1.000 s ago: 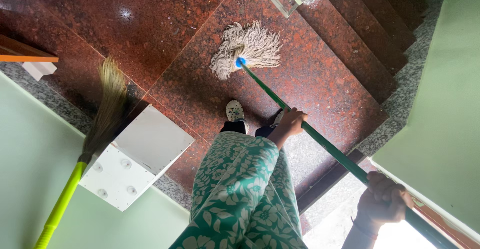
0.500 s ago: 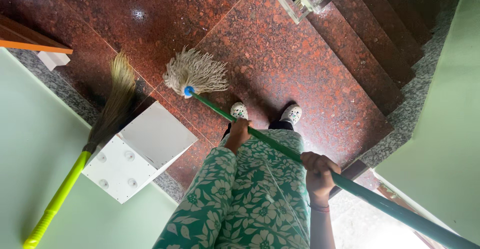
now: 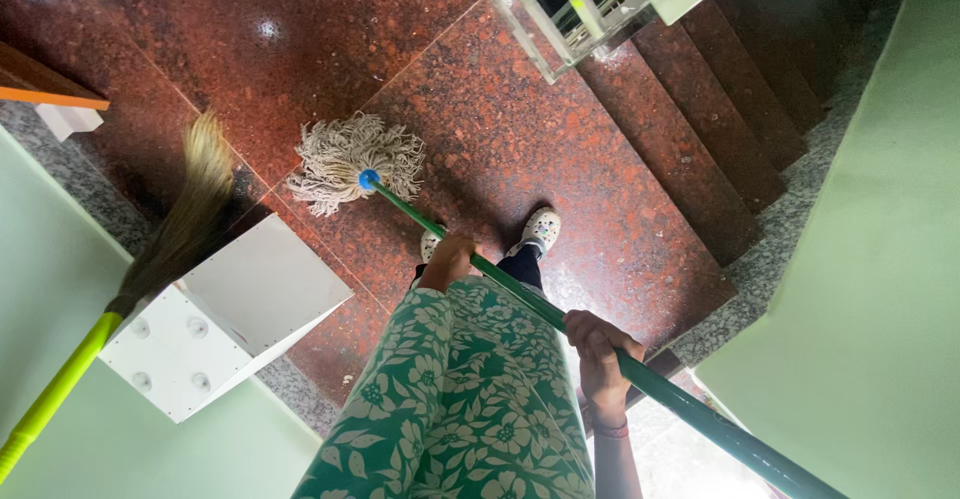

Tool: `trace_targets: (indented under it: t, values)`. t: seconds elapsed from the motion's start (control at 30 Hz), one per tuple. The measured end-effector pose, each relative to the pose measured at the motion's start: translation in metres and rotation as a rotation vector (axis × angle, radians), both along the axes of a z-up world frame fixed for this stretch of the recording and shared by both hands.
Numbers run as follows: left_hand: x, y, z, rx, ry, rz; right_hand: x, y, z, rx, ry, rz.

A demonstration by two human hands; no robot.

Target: The person mops the steps of a red granite staircase with a mop while moving downward.

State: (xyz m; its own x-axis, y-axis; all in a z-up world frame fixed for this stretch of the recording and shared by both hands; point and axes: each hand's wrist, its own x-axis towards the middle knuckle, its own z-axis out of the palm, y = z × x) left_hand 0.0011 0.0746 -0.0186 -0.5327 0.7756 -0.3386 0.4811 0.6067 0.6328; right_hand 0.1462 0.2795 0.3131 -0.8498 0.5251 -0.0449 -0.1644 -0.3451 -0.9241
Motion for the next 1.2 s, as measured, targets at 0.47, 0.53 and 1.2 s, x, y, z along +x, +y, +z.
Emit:
trace_targets:
  t: [0.47,0.53,1.2]
  values:
    - [-0.052,0.233,-0.024,-0.170,0.098,-0.359,0.025,0.129,-0.002,0.135,-0.068,-0.257]
    - [-0.044,0.260,-0.031,-0.157,0.121,-0.375,0.034,0.141,-0.003,0.160,-0.092,-0.302]
    - [0.066,0.379,-0.010,-0.153,0.032,-0.510,0.134,0.158,0.020,0.297,-0.241,-0.627]
